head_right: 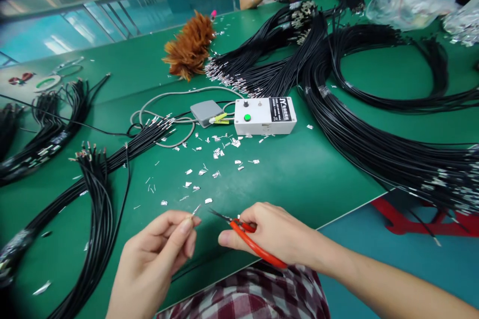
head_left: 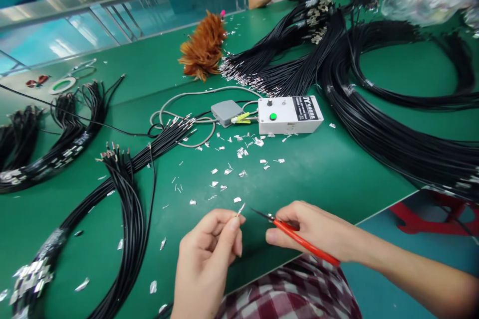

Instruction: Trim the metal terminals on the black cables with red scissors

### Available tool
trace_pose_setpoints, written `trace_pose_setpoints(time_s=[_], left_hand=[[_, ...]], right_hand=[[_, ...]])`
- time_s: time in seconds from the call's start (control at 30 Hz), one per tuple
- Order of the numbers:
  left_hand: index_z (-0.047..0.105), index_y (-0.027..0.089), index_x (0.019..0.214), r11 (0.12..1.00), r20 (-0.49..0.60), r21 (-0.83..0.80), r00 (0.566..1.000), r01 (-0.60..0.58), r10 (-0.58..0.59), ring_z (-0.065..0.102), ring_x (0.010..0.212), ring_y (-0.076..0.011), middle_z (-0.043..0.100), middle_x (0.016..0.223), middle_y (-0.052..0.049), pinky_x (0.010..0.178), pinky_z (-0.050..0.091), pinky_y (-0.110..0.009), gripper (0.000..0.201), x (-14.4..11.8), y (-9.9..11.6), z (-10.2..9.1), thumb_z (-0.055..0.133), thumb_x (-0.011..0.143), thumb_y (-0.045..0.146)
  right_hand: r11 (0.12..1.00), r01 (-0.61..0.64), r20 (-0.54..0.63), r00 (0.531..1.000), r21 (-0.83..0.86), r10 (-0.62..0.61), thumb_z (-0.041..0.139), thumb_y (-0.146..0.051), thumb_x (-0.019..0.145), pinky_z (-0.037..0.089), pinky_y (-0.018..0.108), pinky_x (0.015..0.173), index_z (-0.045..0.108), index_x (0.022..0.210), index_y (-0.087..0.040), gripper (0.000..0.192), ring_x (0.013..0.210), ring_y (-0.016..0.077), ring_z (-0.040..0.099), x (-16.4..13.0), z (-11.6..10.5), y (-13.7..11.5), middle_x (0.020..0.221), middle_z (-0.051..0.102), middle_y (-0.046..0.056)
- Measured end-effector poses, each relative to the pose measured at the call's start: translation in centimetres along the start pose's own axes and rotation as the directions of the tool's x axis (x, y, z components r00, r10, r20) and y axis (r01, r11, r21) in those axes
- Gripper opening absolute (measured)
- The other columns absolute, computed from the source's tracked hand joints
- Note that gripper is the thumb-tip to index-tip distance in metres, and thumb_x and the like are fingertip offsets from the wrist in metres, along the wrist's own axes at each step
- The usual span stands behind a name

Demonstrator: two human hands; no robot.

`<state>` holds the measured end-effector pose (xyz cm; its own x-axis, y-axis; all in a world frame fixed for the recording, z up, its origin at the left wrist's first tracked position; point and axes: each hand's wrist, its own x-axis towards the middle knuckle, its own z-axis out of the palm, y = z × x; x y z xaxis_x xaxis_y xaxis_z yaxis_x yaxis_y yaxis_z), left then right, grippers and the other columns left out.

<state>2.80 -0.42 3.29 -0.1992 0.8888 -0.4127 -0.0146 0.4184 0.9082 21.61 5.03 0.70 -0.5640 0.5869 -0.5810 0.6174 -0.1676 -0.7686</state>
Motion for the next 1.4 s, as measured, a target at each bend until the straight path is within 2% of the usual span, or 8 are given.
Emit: trace_pose_setpoints(time_s=[0.23, 0.5, 0.73, 0.9, 1.0, 1.1, 1.17, 1.4], left_hand=[[0.060, 0.015, 0.076, 0.990, 0.278, 0.135, 0.958, 0.036, -0.073, 0.035, 0.047, -0.0085, 0.045, 0.047, 0.006, 0.047, 0.025, -0.020, 0.027, 0.2, 0.6, 0.0, 0.054, 0.086, 0.039], [0.053, 0.019, 0.068, 0.914, 0.415, 0.384, 0.909, -0.134, -0.041, 0.033, 0.048, -0.0109, 0.038, 0.050, 0.007, 0.047, 0.025, -0.024, 0.034, 0.0, 0.2, 0.1, 0.041, 0.092, 0.040], [0.057, 0.021, 0.066, 0.759, 0.497, 0.421, 0.826, -0.497, 0.265, 0.049, 0.056, -0.0139, 0.056, 0.060, 0.002, 0.052, 0.039, -0.023, 0.027, 0.0, 0.2, 0.1, 0.045, 0.090, 0.025], [0.060, 0.021, 0.073, 0.687, 0.550, 0.438, 0.777, -0.580, 0.305, 0.054, 0.052, -0.0117, 0.061, 0.060, 0.003, 0.051, 0.043, -0.020, 0.020, -0.2, 0.2, -0.6, 0.049, 0.090, 0.019], [0.061, 0.018, 0.089, 0.475, 0.494, 0.468, 0.667, -0.745, 0.558, 0.061, 0.060, -0.0126, 0.068, 0.072, -0.001, 0.059, 0.048, -0.022, 0.014, -0.3, -0.9, -1.1, 0.051, 0.088, 0.009], [0.058, 0.012, 0.106, 0.064, 0.484, 0.614, 0.439, -0.787, 0.757, 0.064, 0.067, -0.0179, 0.073, 0.082, -0.009, 0.066, 0.048, -0.030, 0.025, 0.0, -2.4, -1.4, 0.055, 0.083, 0.001], [0.057, 0.009, 0.109, -0.037, 0.504, 0.640, 0.383, -0.767, 0.774, 0.063, 0.066, -0.0189, 0.073, 0.081, -0.011, 0.062, 0.046, -0.031, 0.029, 0.3, -3.0, -1.3, 0.057, 0.082, 0.000], [0.057, 0.014, 0.106, 0.233, 0.476, 0.457, 0.457, -0.859, 0.752, 0.063, 0.069, -0.0173, 0.073, 0.084, -0.011, 0.061, 0.048, -0.031, 0.030, 0.3, -3.0, -1.0, 0.055, 0.081, -0.004]], right_hand=[[0.946, 0.247, -0.109, 0.967, 0.210, -0.229, 0.064, -0.030, 0.079, 0.037, 0.021, 0.056, 0.051, 0.077, -0.020, 0.016, 0.062, 0.0104, 0.044, -0.7, -2.1, -2.4, 0.071, 0.053, -0.004], [0.882, 0.408, -0.086, 0.895, -0.238, -0.437, 0.058, -0.017, 0.074, 0.030, 0.020, 0.051, 0.049, 0.069, -0.020, 0.011, 0.056, 0.0079, 0.039, -0.5, -2.5, -3.7, 0.061, 0.052, -0.008], [0.782, 0.441, 0.071, 0.885, -0.440, -0.459, 0.059, -0.013, 0.068, 0.031, 0.024, 0.058, 0.054, 0.065, -0.021, 0.010, 0.052, 0.0076, 0.036, -0.6, -3.2, -5.0, 0.055, 0.054, -0.009], [0.911, 0.193, 0.278, 0.911, 0.366, -0.305, 0.064, -0.013, 0.062, 0.037, 0.022, 0.057, 0.050, 0.067, -0.018, 0.015, 0.057, 0.0091, 0.051, 0.9, -2.4, -3.1, 0.066, 0.062, -0.004], [0.623, -0.072, 0.277, 0.931, 0.779, -0.238, 0.073, -0.013, 0.055, 0.038, 0.021, 0.059, 0.042, 0.063, -0.019, 0.032, 0.060, 0.0100, 0.058, 1.9, -0.6, -1.8, 0.060, 0.062, -0.004], [0.357, -0.235, 0.295, 0.947, 0.904, -0.124, 0.076, -0.012, 0.054, 0.033, 0.018, 0.054, 0.041, 0.064, -0.019, 0.036, 0.052, 0.0052, 0.049, 2.1, 1.0, -1.1, 0.054, 0.054, -0.008], [0.276, -0.275, 0.316, 0.942, 0.921, -0.117, 0.077, -0.011, 0.055, 0.032, 0.017, 0.054, 0.043, 0.064, -0.018, 0.036, 0.051, 0.0040, 0.046, 2.0, 1.4, -1.0, 0.054, 0.055, -0.008], [0.271, -0.347, 0.388, 0.915, 0.898, -0.113, 0.073, -0.009, 0.050, 0.035, 0.017, 0.056, 0.046, 0.064, -0.017, 0.031, 0.053, 0.0050, 0.054, 1.6, 1.7, -1.0, 0.056, 0.059, -0.006]])
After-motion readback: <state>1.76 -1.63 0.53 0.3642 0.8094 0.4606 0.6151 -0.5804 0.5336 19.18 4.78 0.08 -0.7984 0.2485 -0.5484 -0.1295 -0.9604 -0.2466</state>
